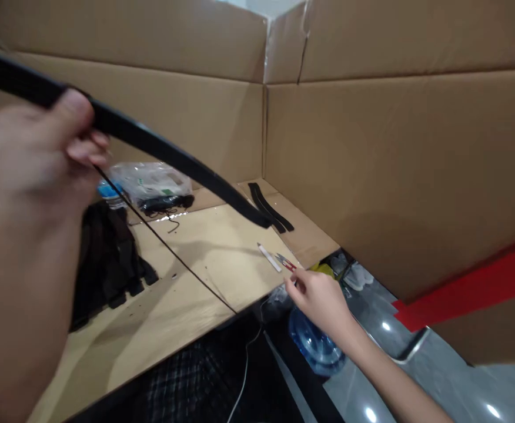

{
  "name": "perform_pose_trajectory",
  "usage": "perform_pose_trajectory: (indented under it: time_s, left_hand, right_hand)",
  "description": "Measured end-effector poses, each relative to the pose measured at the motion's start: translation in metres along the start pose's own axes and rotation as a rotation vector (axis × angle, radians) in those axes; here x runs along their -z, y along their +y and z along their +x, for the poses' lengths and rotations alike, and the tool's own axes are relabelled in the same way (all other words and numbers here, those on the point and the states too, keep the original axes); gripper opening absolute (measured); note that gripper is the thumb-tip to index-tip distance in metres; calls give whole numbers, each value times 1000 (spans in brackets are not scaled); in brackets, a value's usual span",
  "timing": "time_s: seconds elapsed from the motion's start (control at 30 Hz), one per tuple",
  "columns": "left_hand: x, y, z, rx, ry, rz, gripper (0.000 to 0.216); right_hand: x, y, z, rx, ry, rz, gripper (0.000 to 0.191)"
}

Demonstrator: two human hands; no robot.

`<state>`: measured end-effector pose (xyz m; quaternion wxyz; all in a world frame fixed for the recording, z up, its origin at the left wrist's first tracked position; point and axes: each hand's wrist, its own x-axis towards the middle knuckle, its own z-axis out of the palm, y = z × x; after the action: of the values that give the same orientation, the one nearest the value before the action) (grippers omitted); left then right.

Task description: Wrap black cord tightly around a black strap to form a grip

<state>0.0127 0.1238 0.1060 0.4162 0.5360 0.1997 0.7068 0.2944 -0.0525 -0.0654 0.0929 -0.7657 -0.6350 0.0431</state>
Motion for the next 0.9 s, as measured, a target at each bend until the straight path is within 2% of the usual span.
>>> perform_pose_trajectory:
  time_s: [0.07, 0.1, 0.17, 0.2, 0.27, 0.37, 0.43, 0.57, 0.67, 0.9]
  left_hand:
    - [15, 2, -5, -23, -6, 37, 33]
    - [22, 2, -10, -20, 7, 23, 32]
    - [37, 0, -23, 9, 48, 10, 28]
    - [44, -1, -29, 21, 81, 2, 24]
    - [58, -2, -39, 32, 165, -19, 24]
    - [77, 0, -44, 56, 276, 9, 26]
    - [91, 2, -43, 67, 324, 44, 28]
    - [117, 7, -37, 68, 319, 132, 25]
    - [130, 12, -35, 96, 270, 203, 24]
    - [135, 16, -33, 148, 247, 221, 28]
  right_hand:
    - [32, -36, 3, 266, 522, 92, 33]
    - [44, -55, 9, 374, 693, 99, 38]
    - [58, -93, 28, 539, 834, 110, 53]
    - [61, -112, 41, 613, 847, 116, 59]
    - [59, -149, 68, 728, 836, 126, 59]
    - [49, -195, 101, 823, 816, 156, 39]
    - [41, -215, 116, 873, 835, 158, 31]
    - [34, -234, 138, 945, 881, 110, 35]
    - [37, -240, 149, 961, 854, 101, 37]
    - [36, -251, 154, 959, 876, 196, 35]
